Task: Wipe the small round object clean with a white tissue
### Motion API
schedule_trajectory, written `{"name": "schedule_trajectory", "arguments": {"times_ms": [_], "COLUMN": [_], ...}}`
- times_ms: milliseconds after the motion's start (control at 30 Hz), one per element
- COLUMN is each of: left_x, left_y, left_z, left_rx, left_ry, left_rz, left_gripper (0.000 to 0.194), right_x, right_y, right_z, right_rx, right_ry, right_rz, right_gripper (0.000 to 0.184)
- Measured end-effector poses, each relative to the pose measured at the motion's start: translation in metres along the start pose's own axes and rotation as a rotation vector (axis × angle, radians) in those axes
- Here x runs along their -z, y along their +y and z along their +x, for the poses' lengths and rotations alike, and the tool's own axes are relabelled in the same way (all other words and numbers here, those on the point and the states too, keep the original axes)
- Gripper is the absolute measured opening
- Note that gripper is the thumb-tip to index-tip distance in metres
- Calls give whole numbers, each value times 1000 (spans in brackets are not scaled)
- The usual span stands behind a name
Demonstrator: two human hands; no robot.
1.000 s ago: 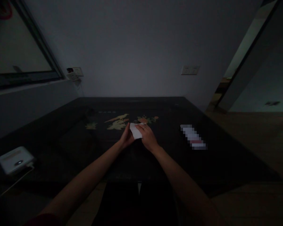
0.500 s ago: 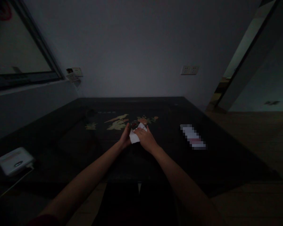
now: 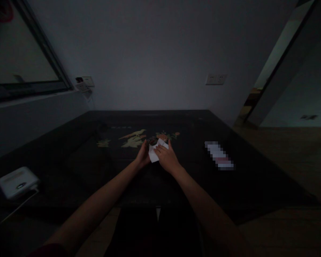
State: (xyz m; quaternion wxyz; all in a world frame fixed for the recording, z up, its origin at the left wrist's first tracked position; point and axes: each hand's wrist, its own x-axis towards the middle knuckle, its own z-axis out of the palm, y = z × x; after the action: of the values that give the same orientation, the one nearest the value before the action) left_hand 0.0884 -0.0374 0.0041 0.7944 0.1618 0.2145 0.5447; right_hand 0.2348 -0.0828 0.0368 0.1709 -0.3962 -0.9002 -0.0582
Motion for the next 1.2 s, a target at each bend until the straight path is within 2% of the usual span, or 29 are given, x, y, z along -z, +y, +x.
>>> {"name": "schedule_trajectory", "arguments": {"times_ms": [367,567,900,1200], "left_x": [-7,-3,-8,-7], "left_y": [-2,-4,-2,-3], "left_z": [-5,-1,-8,-6], "left_rx": [-64,-62,-9,-42], "left_ry": [-25,-37,55,37], "left_rz": [16,52,120,73], "left_gripper": [41,39,42,38], "right_x": [-2,3,-5,-3], "right_y": [9,7,10,1], "right_z": [-1,-1,7,9], "right_rx": [11,-14,-48,-101], "right_ry": [87,108,243,145], "right_rz": [31,29,-27,5], "right_gripper": [41,33,28,33]}}
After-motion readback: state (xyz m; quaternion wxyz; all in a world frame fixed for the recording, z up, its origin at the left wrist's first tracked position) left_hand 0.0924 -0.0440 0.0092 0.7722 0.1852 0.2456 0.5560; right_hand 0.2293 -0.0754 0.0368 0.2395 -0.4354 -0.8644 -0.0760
